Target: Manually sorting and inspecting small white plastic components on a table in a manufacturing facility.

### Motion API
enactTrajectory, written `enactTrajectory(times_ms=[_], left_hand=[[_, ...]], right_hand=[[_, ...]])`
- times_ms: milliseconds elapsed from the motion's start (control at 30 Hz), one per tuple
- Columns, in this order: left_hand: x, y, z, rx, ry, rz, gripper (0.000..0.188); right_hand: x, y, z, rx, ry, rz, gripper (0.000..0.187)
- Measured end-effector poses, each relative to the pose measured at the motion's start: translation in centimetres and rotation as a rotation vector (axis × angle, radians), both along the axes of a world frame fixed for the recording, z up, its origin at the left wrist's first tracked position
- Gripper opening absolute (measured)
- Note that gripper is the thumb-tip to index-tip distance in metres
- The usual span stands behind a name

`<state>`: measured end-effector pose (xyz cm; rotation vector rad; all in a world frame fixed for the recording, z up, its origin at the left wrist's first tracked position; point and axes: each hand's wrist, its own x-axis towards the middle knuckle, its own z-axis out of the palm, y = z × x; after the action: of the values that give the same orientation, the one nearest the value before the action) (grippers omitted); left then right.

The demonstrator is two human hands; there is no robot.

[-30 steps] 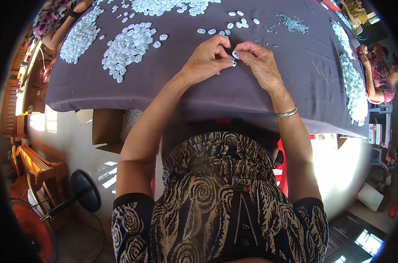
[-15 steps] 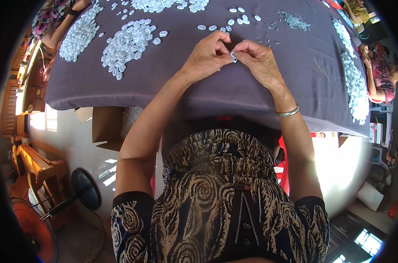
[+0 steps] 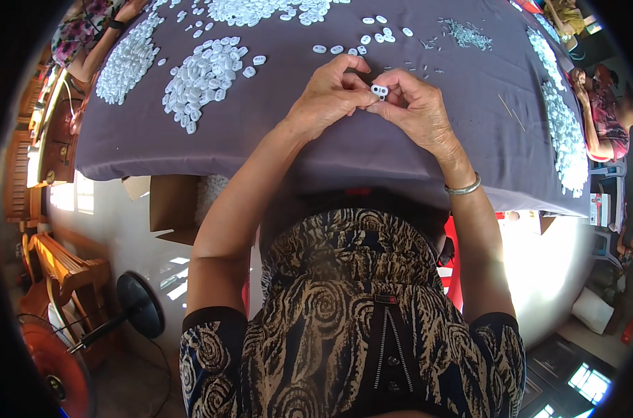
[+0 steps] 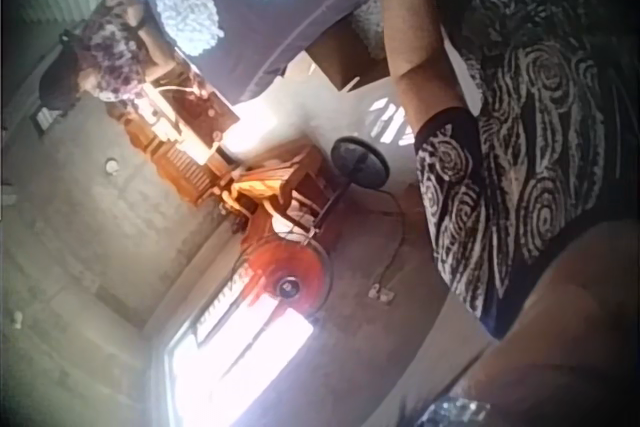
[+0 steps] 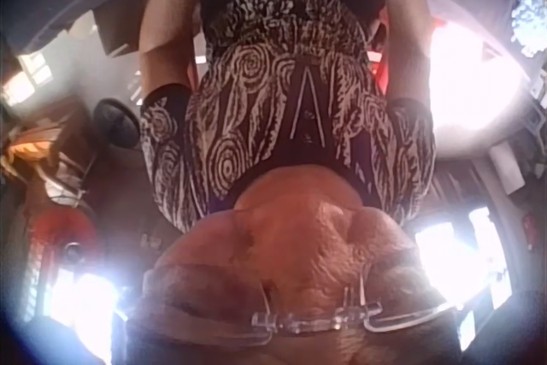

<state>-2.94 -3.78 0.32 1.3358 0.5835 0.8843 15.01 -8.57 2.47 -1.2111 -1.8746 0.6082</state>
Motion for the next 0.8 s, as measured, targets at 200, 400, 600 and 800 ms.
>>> enactTrajectory(times_ms=[200,400,600,800], left_hand=[[-0.5,-0.2,1.3,-0.004,-0.027,-0.072,0.036],[-0.1,-0.5,1.3,-0.005,-0.014,-0.013,0.033],[0.7,-0.4,0.1,0.055,-0.068,0.027,0.028],[0.9,-0.6,0.5,0.016,-0.023,0.001,0.030]], right_hand=[[0.0,-0.1,0.4,0.116,-0.016,0.024,0.023],[-0.2,-0.2,0.7,0.204,-0.068,0.018,0.025],[-0.6,-0.6,0.6,0.254,-0.215,-0.047,0.027],[-0.8,-0.9,1.3,0.345,-0.449,-0.089,0.028]])
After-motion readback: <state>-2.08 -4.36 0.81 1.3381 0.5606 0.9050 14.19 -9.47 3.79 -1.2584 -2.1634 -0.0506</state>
